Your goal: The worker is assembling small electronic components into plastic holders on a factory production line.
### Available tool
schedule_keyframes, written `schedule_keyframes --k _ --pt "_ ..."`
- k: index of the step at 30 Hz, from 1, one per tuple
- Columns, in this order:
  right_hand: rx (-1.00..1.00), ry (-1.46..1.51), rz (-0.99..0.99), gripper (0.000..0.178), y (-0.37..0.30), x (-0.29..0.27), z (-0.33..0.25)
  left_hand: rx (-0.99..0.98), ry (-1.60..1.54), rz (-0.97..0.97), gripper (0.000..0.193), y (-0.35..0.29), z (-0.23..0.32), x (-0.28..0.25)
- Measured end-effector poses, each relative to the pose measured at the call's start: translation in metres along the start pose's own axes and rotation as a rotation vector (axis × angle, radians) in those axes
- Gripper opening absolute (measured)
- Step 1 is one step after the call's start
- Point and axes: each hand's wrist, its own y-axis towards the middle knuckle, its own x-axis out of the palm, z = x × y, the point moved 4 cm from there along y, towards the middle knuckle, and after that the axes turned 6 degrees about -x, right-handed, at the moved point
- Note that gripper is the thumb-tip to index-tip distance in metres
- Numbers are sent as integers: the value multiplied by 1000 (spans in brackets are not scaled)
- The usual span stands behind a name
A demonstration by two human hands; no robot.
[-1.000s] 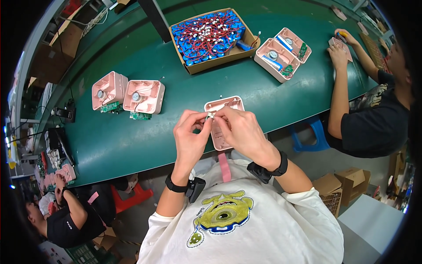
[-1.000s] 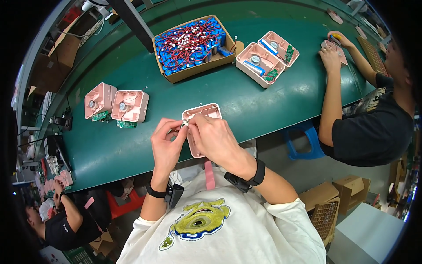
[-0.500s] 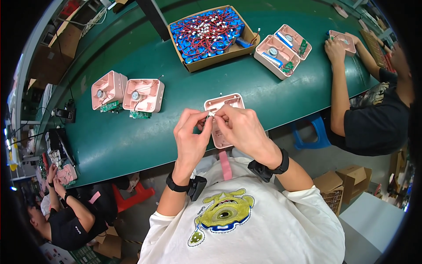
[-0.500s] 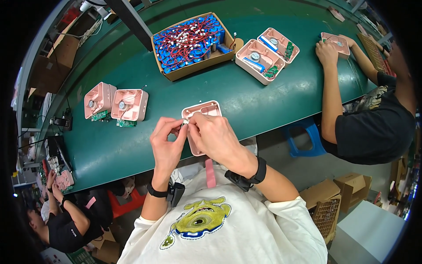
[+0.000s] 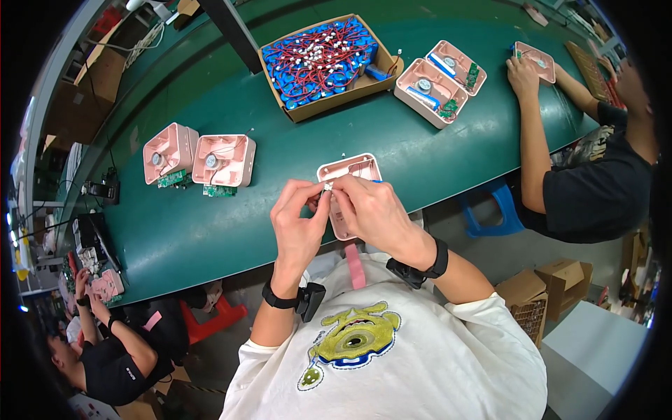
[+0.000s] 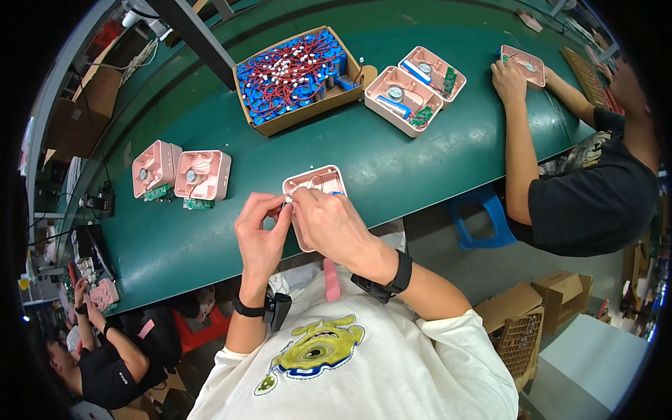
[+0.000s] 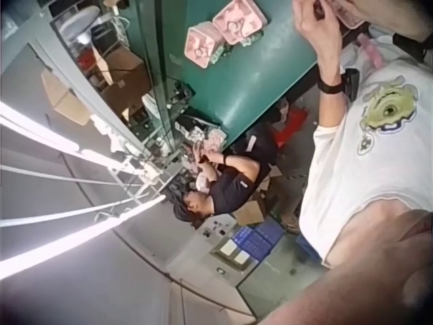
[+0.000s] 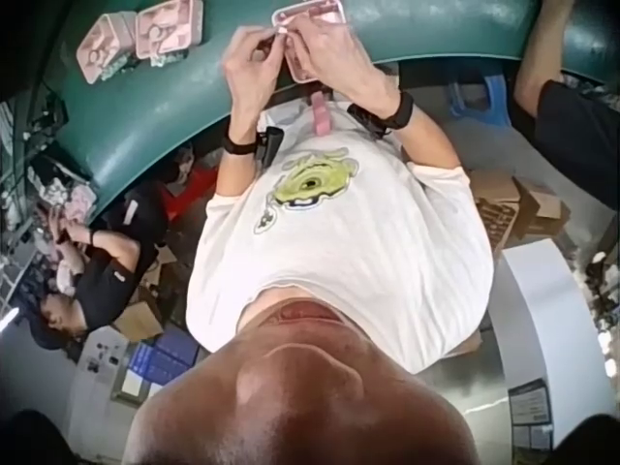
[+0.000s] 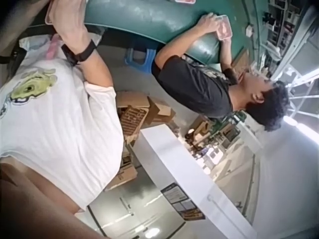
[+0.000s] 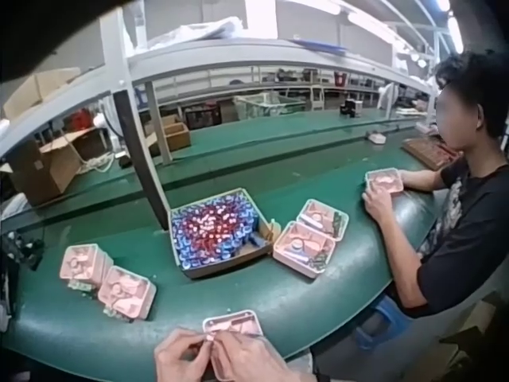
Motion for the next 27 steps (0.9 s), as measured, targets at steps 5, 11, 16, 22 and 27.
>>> schedule_keyframes --k 5,11,16,22,27 --pt "3 10 32 6 3 4 -3 -16 -48 -36 19 1 1 -2" --pt "10 -30 57 6 3 -2 -6 -4 -2 -120 16 5 7 -1" --pt "-7 -121 -11 13 3 -2 -9 -64 -131 -120 14 7 -6 -1" --pt "103 -231 -37 49 -24 -41 -43 -340 -108 -163 15 9 -7 -4" --pt "186 -359 -32 81 -47 -16 -45 -520 -92 -222 14 10 3 -8"
